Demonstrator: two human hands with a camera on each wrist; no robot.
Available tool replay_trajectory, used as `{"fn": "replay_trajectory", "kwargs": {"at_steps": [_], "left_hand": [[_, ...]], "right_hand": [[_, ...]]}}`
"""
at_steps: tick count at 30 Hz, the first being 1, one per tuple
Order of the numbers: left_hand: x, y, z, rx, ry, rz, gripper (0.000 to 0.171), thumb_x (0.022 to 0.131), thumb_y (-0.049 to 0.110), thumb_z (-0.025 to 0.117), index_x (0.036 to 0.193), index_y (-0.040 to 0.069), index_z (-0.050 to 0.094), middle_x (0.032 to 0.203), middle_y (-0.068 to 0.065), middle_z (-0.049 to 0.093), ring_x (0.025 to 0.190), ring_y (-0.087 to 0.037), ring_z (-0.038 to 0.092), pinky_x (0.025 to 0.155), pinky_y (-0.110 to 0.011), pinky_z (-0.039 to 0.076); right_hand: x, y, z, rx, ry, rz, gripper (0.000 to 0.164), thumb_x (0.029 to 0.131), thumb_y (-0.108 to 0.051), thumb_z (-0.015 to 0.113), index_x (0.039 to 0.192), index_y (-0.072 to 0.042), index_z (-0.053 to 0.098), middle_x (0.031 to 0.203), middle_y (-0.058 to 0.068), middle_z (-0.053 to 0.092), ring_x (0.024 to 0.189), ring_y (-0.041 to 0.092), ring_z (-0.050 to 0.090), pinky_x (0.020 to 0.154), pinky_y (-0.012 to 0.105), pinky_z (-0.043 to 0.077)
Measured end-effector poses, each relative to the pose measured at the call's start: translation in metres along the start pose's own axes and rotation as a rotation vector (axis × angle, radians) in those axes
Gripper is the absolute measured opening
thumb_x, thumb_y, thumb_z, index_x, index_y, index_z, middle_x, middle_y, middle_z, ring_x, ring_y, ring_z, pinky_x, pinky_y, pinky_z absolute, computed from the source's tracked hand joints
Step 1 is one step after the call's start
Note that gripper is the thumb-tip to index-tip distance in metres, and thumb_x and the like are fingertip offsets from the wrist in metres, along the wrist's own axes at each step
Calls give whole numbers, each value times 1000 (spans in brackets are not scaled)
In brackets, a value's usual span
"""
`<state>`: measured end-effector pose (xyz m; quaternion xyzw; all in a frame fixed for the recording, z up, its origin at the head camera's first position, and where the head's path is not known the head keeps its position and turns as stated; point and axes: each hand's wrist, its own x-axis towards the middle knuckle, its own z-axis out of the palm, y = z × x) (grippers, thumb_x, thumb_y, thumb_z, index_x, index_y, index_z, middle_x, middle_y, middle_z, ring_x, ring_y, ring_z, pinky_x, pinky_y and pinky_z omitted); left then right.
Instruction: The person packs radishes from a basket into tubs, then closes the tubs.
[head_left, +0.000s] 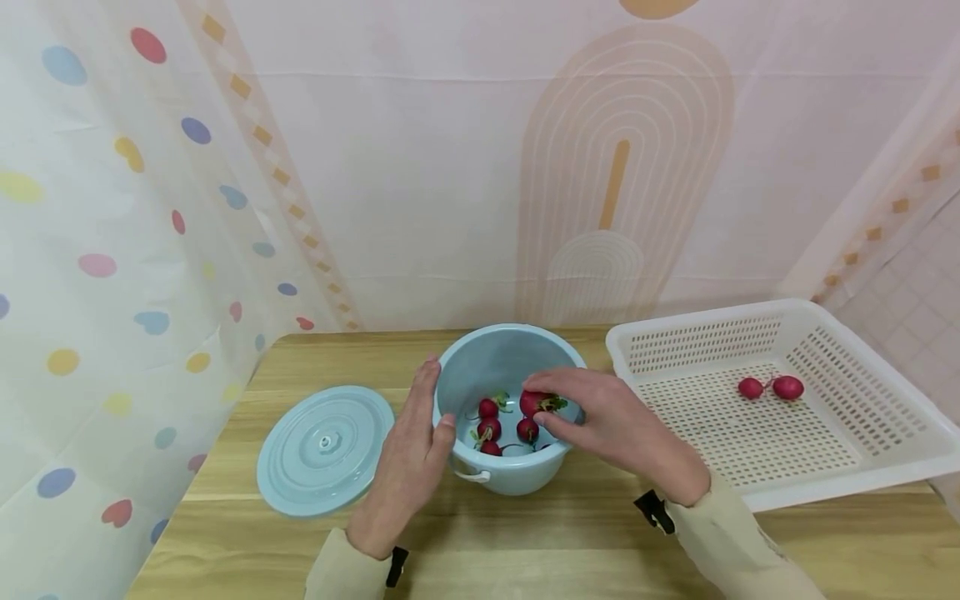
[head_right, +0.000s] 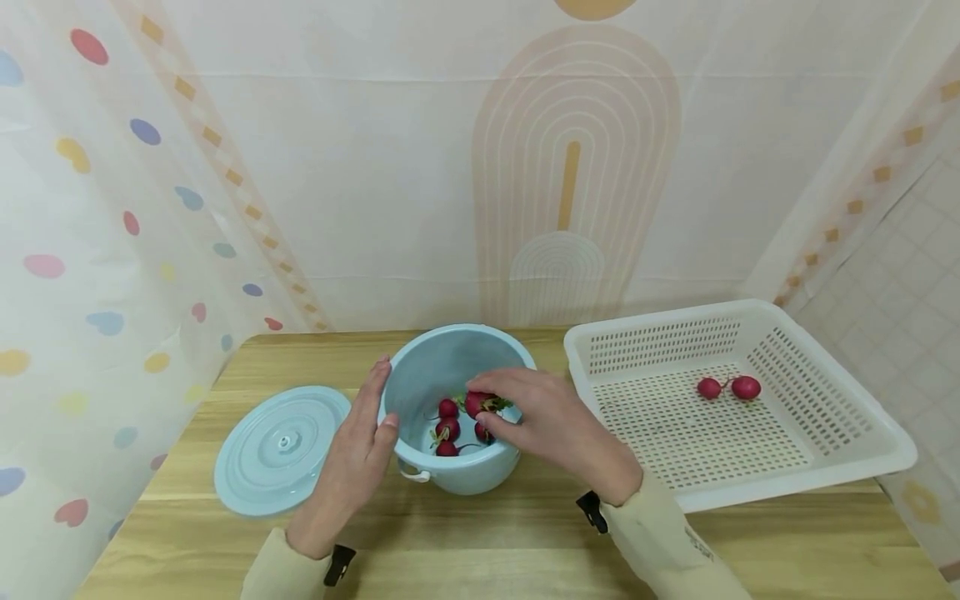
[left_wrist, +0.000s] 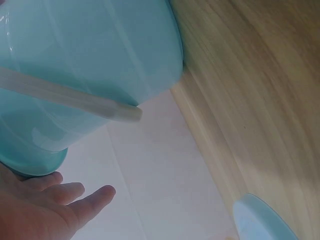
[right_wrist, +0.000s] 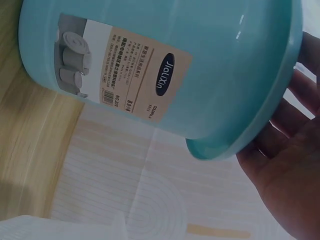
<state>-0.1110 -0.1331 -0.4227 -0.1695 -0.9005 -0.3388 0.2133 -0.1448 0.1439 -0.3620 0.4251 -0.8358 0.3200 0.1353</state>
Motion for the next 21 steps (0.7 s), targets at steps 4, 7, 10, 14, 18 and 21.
{"fn": "replay_trajectory", "kwargs": {"at_steps": [4,7,10,14,18,21], "left_hand": [[0,0,1,5,6,5,65,110,39,42,162,2,28,167,-15,31,151,-35,34,114,-58,39],[0,0,1,7,10,8,66,110,40,41,162,1,29,167,-16,31,151,-36,35,113,-59,40],[-1,-1,3,9,14,17,66,111,42,39,162,1,28,167,-16,31,150,-36,35,113,-59,40],[-1,-2,4,10,20,26,66,111,42,37,162,1,28,167,-17,31,151,-35,34,114,-58,38],[0,-2,3,8,17,20,64,110,37,42,162,2,28,167,-16,31,151,-35,34,114,-58,38],[0,-4,3,5,16,16,64,110,36,42,162,2,28,168,-14,30,152,-34,33,115,-58,38]], "right_hand": [[2,-2,0,-10,-42,24,37,93,-19,79,127,-7,73,131,5,71,126,25,65,103,47,53],[-1,-4,-1,-19,-52,53,40,94,-25,77,130,-9,72,139,7,66,129,27,62,105,49,52],[-7,-7,-3,-32,-36,91,41,96,-28,75,133,-11,71,142,5,64,131,27,60,105,50,51],[-19,-10,-10,-38,-4,134,41,96,-26,75,135,-14,70,142,2,65,133,26,58,106,54,49],[-33,-12,-20,-53,50,141,41,94,-19,77,134,-14,70,137,0,67,130,25,61,102,55,52],[-41,-13,-28,-62,104,130,41,91,-15,79,132,-17,71,135,-4,68,125,20,63,98,46,56]]}}
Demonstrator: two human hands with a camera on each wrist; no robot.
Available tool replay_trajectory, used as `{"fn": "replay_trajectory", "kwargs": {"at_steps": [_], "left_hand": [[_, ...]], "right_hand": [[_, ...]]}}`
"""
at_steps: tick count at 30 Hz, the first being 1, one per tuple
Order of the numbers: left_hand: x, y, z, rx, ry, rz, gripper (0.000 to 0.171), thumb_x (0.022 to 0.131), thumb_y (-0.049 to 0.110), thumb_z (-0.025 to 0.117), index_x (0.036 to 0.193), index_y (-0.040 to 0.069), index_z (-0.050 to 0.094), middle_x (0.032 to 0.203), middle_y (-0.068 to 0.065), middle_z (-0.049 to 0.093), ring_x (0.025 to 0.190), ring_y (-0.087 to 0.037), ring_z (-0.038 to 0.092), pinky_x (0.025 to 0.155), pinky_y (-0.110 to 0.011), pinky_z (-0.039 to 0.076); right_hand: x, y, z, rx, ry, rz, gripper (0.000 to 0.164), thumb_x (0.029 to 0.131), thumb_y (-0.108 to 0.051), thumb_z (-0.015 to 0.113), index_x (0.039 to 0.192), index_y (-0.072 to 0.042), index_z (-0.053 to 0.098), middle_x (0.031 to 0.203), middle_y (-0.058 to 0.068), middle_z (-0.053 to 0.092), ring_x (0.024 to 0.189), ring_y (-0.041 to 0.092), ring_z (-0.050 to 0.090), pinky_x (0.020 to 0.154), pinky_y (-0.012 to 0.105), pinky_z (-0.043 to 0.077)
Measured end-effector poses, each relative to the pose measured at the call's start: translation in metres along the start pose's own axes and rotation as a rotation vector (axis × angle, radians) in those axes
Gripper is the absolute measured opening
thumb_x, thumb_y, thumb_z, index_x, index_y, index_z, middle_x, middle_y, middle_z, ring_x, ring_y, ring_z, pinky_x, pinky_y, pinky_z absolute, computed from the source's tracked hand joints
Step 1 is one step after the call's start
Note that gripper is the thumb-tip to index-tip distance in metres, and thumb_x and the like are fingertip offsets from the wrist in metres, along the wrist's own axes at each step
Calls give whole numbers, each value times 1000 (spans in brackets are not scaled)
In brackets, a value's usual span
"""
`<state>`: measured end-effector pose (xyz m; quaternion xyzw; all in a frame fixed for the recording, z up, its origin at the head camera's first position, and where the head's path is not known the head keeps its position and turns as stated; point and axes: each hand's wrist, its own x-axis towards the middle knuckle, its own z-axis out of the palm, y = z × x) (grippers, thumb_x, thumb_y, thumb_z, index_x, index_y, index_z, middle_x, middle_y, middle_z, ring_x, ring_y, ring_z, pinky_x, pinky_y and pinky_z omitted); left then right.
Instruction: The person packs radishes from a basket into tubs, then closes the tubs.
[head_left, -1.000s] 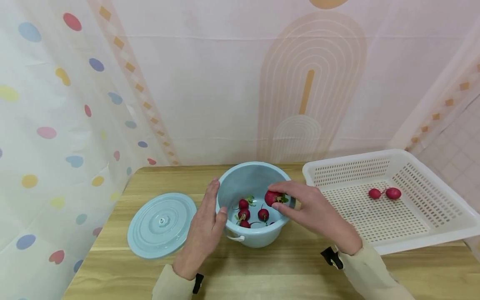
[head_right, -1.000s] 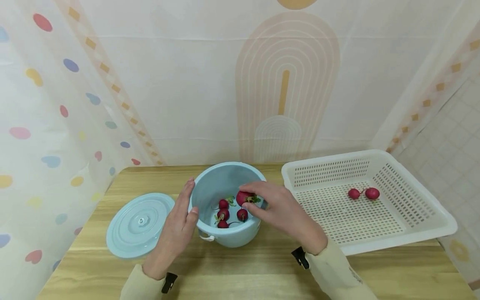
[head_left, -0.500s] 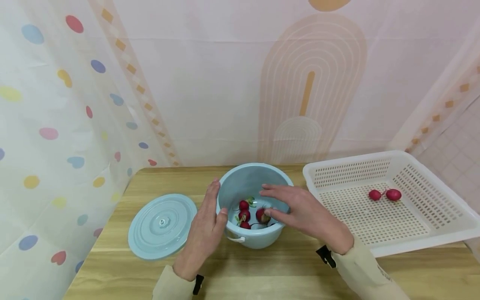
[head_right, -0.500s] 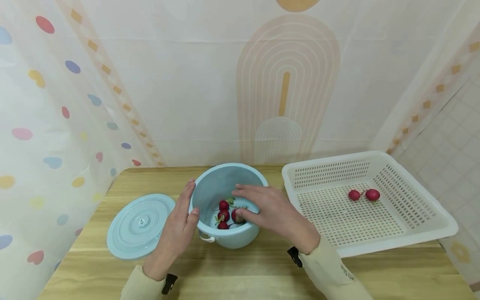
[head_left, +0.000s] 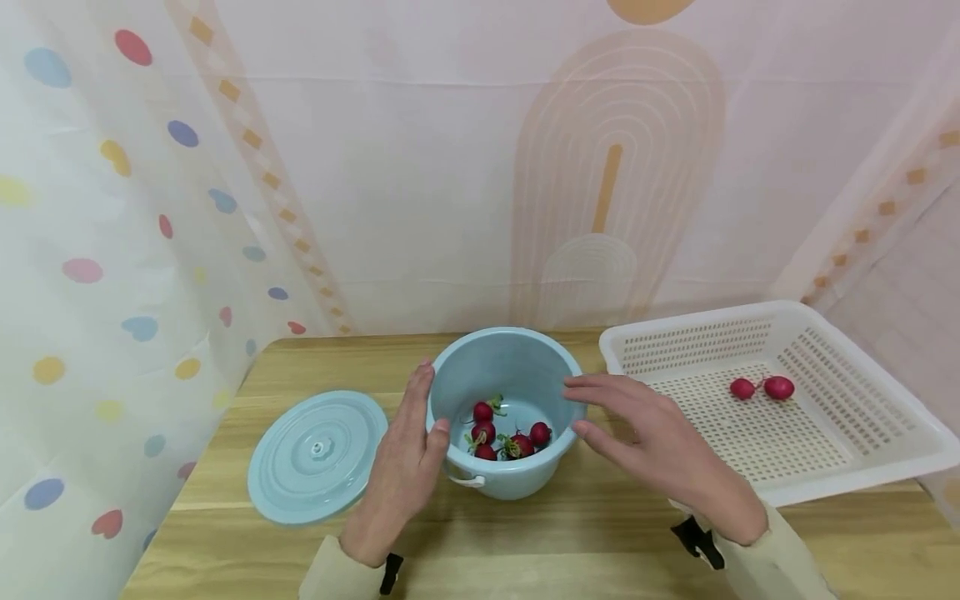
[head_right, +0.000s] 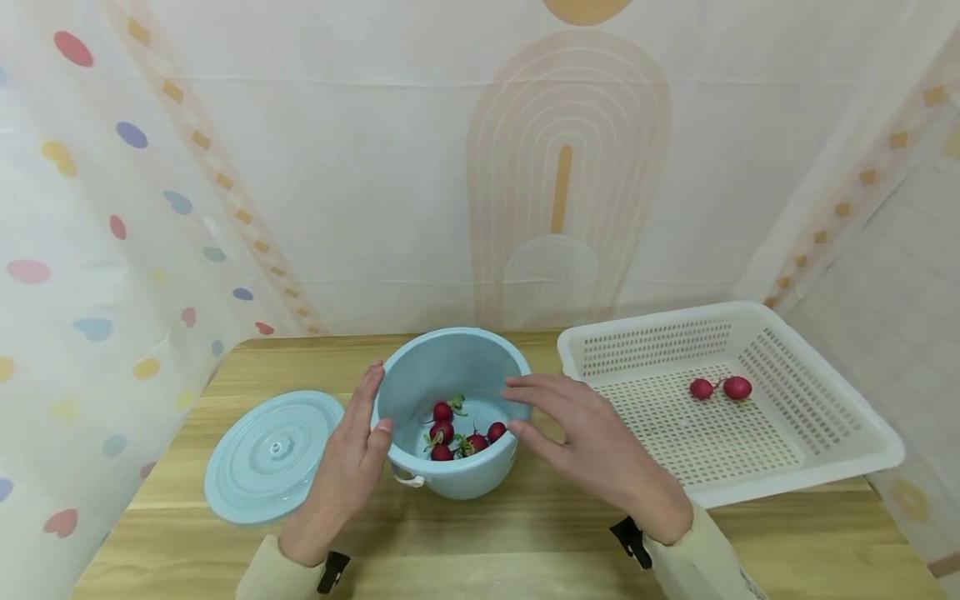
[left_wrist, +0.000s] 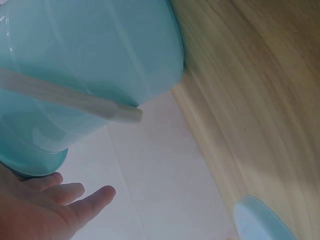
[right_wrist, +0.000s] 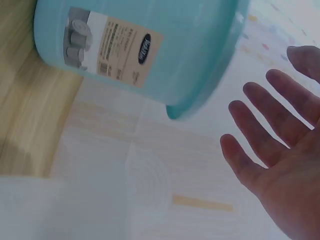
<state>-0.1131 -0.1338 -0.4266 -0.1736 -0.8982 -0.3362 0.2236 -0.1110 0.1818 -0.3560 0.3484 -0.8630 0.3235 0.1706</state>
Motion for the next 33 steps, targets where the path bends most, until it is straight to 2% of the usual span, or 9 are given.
{"fn": "replay_trajectory", "kwargs": {"at_steps": [3,7,13,17,21,24,26,31,33], "left_hand": [[-1,-1,0,-1,3,0,65,111,39,40,162,2,28,169,-13,29,152,-34,33,115,-58,38],[-2,-2,-1,-3,13,6,65,111,41,39,162,1,28,168,-15,30,151,-35,33,115,-59,38],[-2,-3,0,-4,23,13,65,111,41,38,161,1,29,166,-18,32,151,-36,34,114,-59,38],[-1,-2,-1,-4,17,11,63,109,32,45,162,1,28,167,-17,31,151,-36,34,115,-59,38],[0,-2,0,-3,10,12,64,106,24,49,162,1,27,168,-16,30,152,-36,33,116,-58,37],[0,-1,0,-7,7,12,64,106,23,49,162,1,27,168,-15,29,152,-36,32,116,-58,36],[0,-1,0,-7,5,9,64,107,23,49,162,1,27,168,-15,29,152,-35,31,117,-57,36],[0,-1,1,-8,2,5,64,107,25,47,162,1,26,168,-15,29,153,-35,31,117,-57,35],[0,-1,1,-7,3,7,63,109,29,45,162,1,26,168,-15,29,153,-35,31,117,-57,35]], "right_hand": [[-6,-2,-9,-3,47,-5,42,90,-13,80,130,-19,72,134,-7,68,122,17,64,100,29,52],[-14,-5,-23,1,85,0,43,88,-9,80,129,-20,72,132,-7,69,123,16,63,106,14,40],[-24,2,-48,-6,139,19,47,84,-3,82,127,-18,73,128,-2,71,124,6,61,106,10,38],[-28,12,-65,-37,172,6,47,81,0,82,125,-15,74,124,0,73,122,0,60,104,10,40],[-32,23,-82,-91,185,28,46,82,1,82,124,-17,75,121,-8,73,99,-3,62,82,11,46],[-34,31,-95,-110,190,75,43,83,2,81,122,-17,76,117,-16,71,73,-2,53,62,15,40],[-35,37,-103,-109,190,119,41,84,1,80,121,-17,77,110,-19,71,65,-3,51,59,17,38],[-37,51,-120,-78,160,252,35,92,-4,76,122,-21,76,112,-20,72,83,-6,64,77,9,41],[-38,57,-126,-62,139,310,32,95,-8,74,123,-22,76,119,-21,70,97,-8,63,85,6,39]]}}
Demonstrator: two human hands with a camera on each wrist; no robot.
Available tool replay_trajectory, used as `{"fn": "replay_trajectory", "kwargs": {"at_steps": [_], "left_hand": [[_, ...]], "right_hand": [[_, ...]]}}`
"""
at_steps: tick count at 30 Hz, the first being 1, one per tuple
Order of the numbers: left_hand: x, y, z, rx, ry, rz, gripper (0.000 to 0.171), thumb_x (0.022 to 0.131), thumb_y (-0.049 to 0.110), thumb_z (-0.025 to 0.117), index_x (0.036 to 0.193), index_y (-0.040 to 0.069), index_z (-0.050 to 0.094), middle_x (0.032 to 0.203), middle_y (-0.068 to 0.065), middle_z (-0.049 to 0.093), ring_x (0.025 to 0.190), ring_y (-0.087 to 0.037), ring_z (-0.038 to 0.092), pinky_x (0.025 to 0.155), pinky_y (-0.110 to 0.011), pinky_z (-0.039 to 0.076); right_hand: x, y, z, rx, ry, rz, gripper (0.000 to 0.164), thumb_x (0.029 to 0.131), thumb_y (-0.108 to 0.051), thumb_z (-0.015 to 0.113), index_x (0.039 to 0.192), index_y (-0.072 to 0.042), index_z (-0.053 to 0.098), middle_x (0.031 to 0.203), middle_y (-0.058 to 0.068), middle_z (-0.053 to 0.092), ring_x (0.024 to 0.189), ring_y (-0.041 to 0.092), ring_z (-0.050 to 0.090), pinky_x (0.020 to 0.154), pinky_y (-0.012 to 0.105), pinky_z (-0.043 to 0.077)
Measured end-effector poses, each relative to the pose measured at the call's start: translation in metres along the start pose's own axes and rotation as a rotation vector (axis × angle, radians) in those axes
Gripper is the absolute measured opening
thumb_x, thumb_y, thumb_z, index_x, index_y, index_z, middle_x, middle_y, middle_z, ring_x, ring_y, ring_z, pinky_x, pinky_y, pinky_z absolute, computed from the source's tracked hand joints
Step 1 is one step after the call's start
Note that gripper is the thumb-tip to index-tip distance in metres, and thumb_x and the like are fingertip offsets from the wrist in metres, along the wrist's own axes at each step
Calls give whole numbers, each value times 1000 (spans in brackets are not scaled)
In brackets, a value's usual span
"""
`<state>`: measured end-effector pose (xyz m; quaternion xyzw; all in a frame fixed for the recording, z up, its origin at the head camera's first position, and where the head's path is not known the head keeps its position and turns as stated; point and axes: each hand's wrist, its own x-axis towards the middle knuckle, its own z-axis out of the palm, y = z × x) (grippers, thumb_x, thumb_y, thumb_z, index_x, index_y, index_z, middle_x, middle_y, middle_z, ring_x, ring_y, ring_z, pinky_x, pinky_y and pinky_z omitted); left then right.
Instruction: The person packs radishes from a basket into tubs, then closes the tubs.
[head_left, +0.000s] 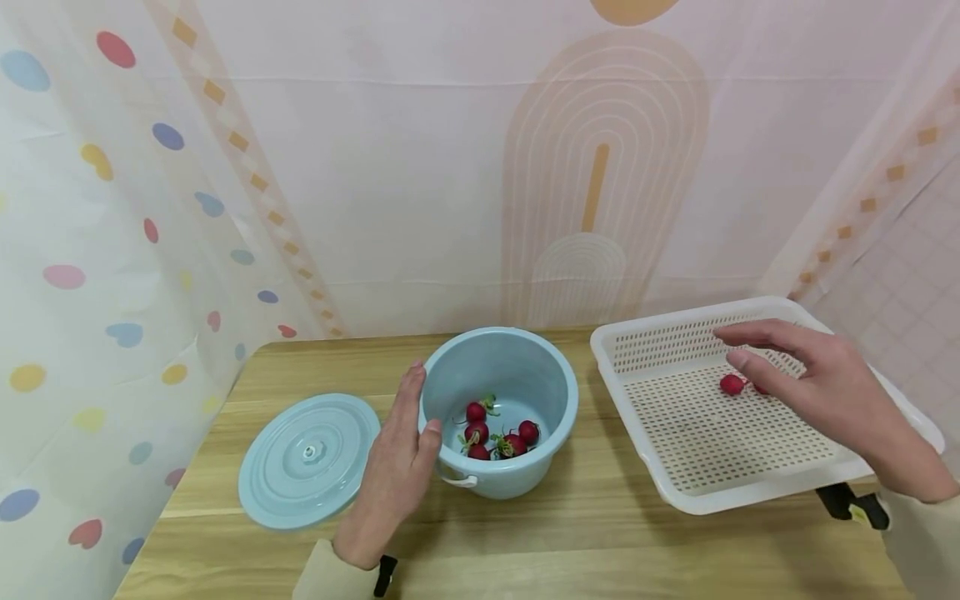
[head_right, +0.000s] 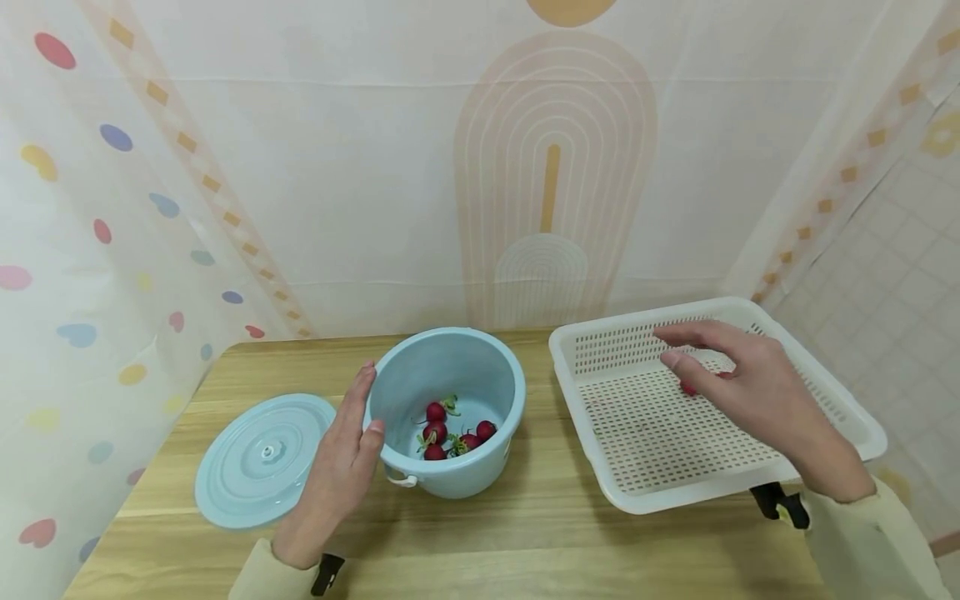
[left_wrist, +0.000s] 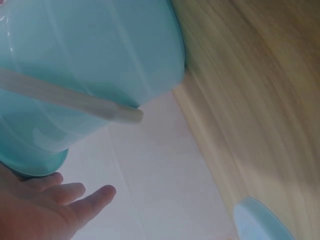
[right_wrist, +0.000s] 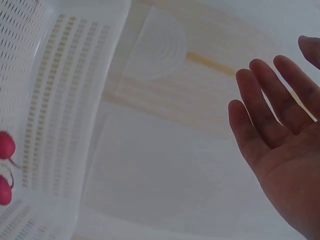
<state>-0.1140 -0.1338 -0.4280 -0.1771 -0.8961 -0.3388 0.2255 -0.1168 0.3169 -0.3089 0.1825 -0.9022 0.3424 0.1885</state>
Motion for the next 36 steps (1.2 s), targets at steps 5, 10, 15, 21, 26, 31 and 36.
{"fn": "replay_trajectory", "kwargs": {"at_steps": [5,10,15,21,26,31,36], "left_hand": [[0,0,0,-1,2,0,63,109,30,44,162,1,27,168,-16,30,152,-35,31,116,-58,36],[0,0,0,-3,7,1,63,108,28,46,162,1,28,167,-17,31,153,-34,30,117,-58,36],[0,-2,2,2,25,14,61,109,29,44,161,-1,29,165,-19,33,153,-34,30,116,-58,36],[0,-2,3,9,30,20,61,109,26,46,161,-1,29,165,-20,34,152,-35,31,115,-59,37],[0,0,1,3,12,4,63,106,21,50,161,-1,28,166,-18,32,153,-34,30,117,-57,35],[0,-1,1,1,12,6,65,103,17,52,161,-1,29,167,-17,32,152,-35,32,117,-57,35],[0,-1,2,2,19,13,63,105,19,50,161,-1,29,166,-18,32,151,-36,33,116,-58,36]], "right_hand": [[7,18,-7,-10,-62,84,26,99,-15,71,123,-23,76,119,-23,69,109,-16,54,87,2,34],[13,33,-13,-28,-108,135,26,101,-20,69,126,-20,74,118,-23,69,107,-18,53,85,2,35],[20,47,-19,-25,-162,133,27,101,-18,68,128,-17,73,114,-25,70,102,-14,58,84,2,38],[28,69,-26,24,-262,99,28,103,-19,66,129,-10,71,116,-27,68,102,-9,63,81,4,45],[33,85,-26,32,-305,93,27,102,-16,67,126,-6,71,115,-27,67,102,-8,64,80,6,48],[34,99,-28,-6,-357,163,29,102,-20,66,129,-10,71,116,-25,68,103,-12,59,79,10,48],[36,113,-29,-9,-404,199,30,103,-21,65,131,-11,70,117,-21,69,104,-9,59,81,15,50]]}}
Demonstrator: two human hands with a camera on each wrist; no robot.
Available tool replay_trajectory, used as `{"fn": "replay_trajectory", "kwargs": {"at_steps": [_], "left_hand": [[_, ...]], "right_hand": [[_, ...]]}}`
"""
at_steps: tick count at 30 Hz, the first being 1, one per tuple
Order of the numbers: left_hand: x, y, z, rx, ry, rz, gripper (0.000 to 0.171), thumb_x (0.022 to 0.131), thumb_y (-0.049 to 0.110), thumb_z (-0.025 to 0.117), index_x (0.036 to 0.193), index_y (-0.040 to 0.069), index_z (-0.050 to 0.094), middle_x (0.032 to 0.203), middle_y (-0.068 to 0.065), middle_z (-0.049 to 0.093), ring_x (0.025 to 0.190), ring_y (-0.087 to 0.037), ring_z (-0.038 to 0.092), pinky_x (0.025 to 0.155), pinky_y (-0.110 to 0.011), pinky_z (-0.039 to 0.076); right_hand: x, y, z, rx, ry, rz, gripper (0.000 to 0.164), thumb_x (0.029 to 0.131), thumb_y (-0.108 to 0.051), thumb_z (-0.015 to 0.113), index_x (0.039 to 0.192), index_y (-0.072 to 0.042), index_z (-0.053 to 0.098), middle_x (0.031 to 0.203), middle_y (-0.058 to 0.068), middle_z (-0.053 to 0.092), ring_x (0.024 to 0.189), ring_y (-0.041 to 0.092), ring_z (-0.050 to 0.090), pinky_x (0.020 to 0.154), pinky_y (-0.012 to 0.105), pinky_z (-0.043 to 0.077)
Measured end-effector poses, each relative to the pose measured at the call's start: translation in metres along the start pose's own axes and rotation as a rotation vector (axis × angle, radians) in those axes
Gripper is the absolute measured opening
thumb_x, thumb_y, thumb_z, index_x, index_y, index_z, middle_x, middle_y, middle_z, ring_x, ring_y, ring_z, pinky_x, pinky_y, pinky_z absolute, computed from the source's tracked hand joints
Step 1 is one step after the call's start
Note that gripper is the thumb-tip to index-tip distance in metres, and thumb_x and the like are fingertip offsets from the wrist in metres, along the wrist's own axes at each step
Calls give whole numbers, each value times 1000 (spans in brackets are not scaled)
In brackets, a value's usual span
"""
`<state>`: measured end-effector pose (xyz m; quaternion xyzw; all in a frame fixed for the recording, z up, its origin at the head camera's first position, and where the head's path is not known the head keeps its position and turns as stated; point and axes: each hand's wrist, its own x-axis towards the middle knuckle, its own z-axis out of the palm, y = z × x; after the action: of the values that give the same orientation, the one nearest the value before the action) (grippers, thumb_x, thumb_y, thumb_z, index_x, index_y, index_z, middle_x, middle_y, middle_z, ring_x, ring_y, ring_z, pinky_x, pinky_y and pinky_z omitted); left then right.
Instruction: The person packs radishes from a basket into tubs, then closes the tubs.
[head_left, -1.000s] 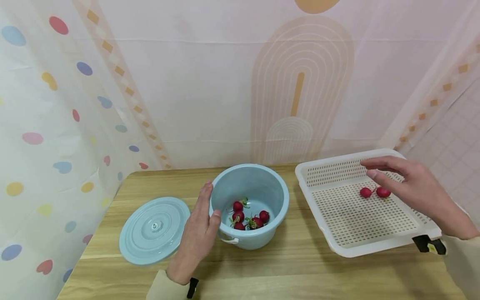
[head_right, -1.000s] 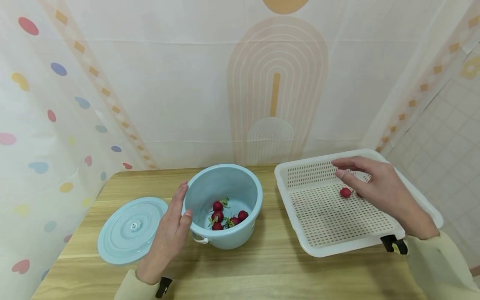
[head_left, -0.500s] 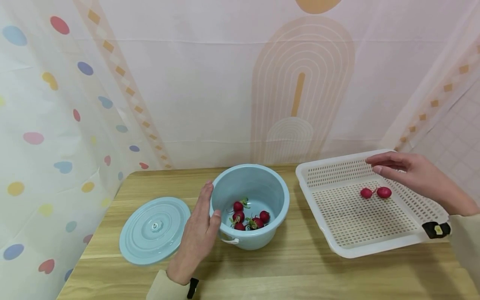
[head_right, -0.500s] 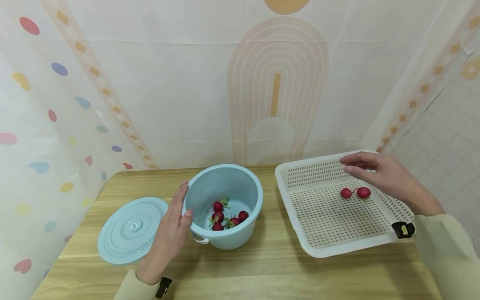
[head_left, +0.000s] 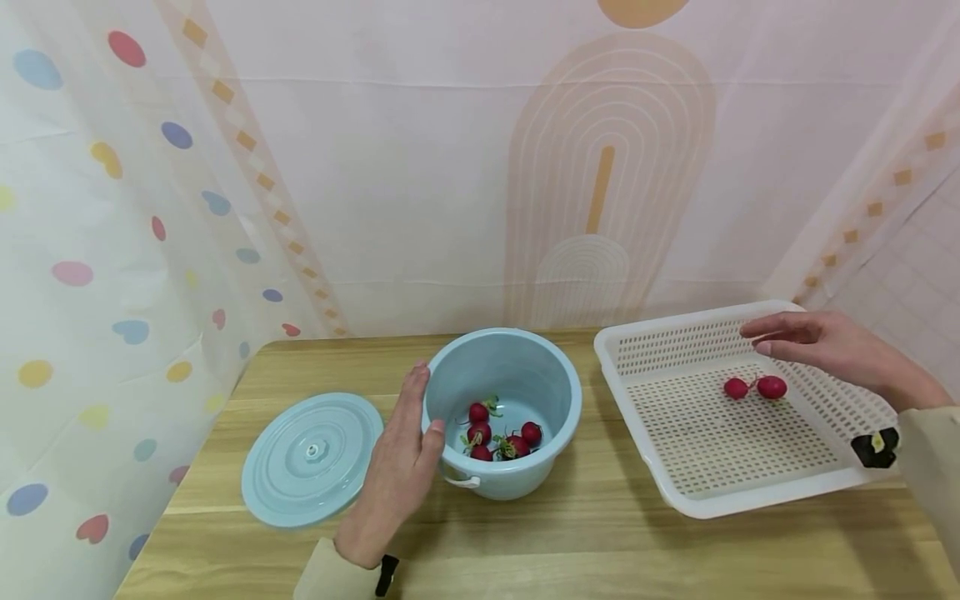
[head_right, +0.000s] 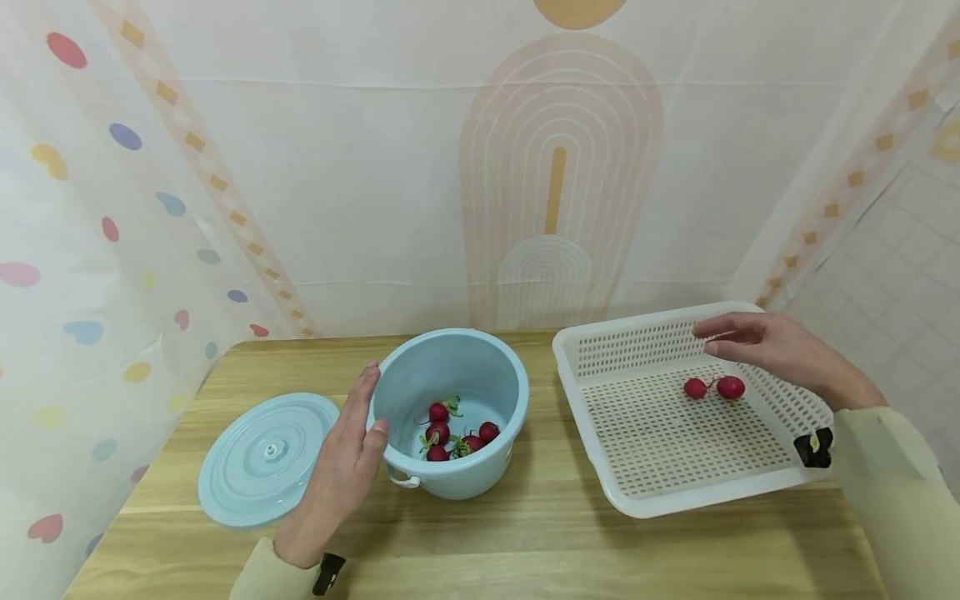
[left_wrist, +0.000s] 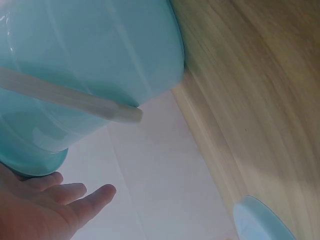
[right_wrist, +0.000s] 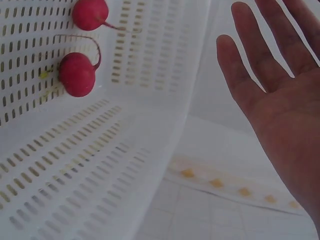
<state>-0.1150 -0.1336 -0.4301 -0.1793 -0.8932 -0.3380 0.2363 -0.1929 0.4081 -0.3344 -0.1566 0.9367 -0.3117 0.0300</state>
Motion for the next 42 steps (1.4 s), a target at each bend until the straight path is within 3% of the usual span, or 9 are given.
{"fn": "replay_trajectory", "kwargs": {"at_steps": [4,7,12,14,17,21,29,37,42], "left_hand": [[0,1,-1,1,-10,-10,63,106,21,49,161,0,28,166,-18,32,152,-36,32,117,-58,35],[0,1,-2,2,-15,-14,63,106,21,48,162,0,28,167,-18,31,153,-35,31,117,-57,34],[0,1,-1,7,-5,-3,62,108,24,46,162,-1,28,166,-19,32,152,-36,31,117,-59,35],[-1,0,-1,7,1,0,62,108,24,46,161,-1,28,166,-19,32,152,-37,32,116,-59,35],[-1,0,0,6,3,0,62,107,23,47,161,-1,28,166,-18,32,151,-37,33,116,-59,35],[-1,1,-1,4,-4,-5,61,109,27,44,161,-1,28,167,-17,32,151,-37,33,116,-59,35],[-1,4,-2,-11,-17,-14,63,110,33,43,161,-1,28,166,-18,32,152,-35,31,118,-57,34],[-1,6,-3,-14,-32,-35,64,108,30,45,162,2,27,168,-14,30,153,-33,31,118,-57,34],[-2,5,-3,-9,-24,-34,64,108,30,46,162,2,28,168,-14,31,153,-33,32,118,-57,34]], "right_hand": [[3,9,0,-9,-37,37,33,104,-24,64,134,-11,68,121,-15,70,106,-11,56,83,18,50],[3,14,1,-21,-72,62,37,104,-27,63,137,-10,66,130,0,69,109,-8,55,88,30,50],[6,21,4,-29,-120,81,41,106,-30,59,141,-10,62,142,19,61,125,29,58,94,57,47],[7,23,5,-25,-135,82,43,106,-31,58,142,-9,61,144,22,59,129,43,54,94,62,46],[10,26,6,-14,-156,75,44,106,-30,58,144,-6,59,145,23,57,132,50,49,95,64,46],[12,31,6,7,-173,63,44,107,-28,57,144,-4,59,145,24,57,131,47,50,95,63,46],[16,46,14,74,-252,61,44,105,-23,58,143,1,58,144,22,58,112,-10,52,90,36,51],[17,58,24,123,-306,104,49,105,-24,59,145,3,54,143,20,58,112,-6,55,90,38,51],[19,62,28,184,-350,115,51,106,-19,55,147,10,48,141,21,59,105,10,68,85,31,55]]}}
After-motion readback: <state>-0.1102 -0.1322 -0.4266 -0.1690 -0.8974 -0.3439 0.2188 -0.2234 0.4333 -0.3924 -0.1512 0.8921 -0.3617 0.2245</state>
